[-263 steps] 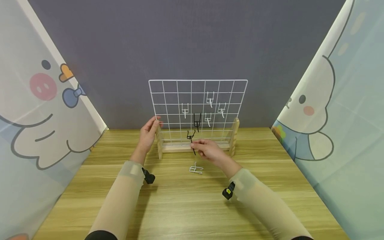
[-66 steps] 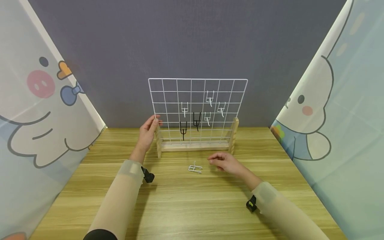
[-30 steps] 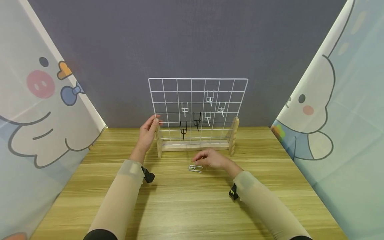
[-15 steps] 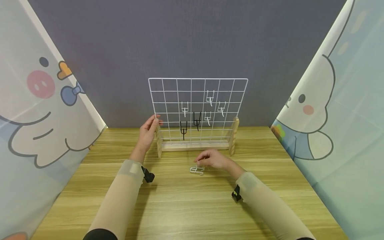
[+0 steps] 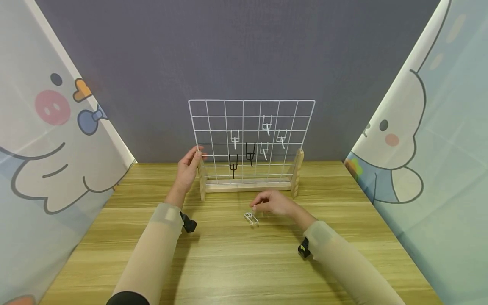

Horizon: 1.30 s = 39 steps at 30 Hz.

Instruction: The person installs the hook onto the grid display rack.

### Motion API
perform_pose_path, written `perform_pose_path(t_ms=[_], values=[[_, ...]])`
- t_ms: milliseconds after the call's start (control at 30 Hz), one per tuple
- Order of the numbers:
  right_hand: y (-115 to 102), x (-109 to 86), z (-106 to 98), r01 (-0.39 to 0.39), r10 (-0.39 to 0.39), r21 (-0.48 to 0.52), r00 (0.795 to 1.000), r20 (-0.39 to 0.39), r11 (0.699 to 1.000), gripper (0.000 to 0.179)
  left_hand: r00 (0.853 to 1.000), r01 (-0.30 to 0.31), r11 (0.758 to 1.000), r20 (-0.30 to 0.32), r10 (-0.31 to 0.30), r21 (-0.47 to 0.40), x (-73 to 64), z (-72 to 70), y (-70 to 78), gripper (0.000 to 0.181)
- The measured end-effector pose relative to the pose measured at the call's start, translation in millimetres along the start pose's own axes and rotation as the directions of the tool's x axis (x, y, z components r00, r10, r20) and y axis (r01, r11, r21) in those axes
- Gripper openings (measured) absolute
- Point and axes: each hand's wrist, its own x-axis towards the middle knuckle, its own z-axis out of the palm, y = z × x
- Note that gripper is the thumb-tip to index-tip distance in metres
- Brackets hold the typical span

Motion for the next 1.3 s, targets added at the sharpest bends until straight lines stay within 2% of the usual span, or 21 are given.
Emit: perform_pose_path(t_ms=[367,633,767,1033,1300], values=[[-2.1,-5.3,-1.2,0.009,-0.009,0.006,1.000,-0.010,1.000,0.026,1.000,0.007,1.000,-0.004,-0.007,0.006,-0.7,0.0,0.2,0.035],[-3.6,-6.0,-1.6,0.003,-0.003,-0.008,1.000,-0.013,1.000,0.024,1.000,0.006,1.000,0.004,-0.006,0.003,-1.8,0.3,1.7,0.042],[-1.7,-6.1,-1.3,0.006,-0.006,-0.016,1.000,-0.009,1.000,0.026,1.000,0.005,1.000,0.003,-0.005,0.004,-1.9,0.2,1.6,0.040],[1.2,-4.0,2.5,0.014,-0.015,-0.017,1.000,-0.002,1.000,0.014,1.000,0.010,1.000,-0.003,-0.010,-0.001,-0.8,-0.1,0.2,0.035],[3.1,-3.5,4.7,0.025,-0.025,-0.014,1.000,0.000,1.000,0.013,1.000,0.018,1.000,-0.005,-0.018,0.006,-1.2,0.3,1.8,0.029]])
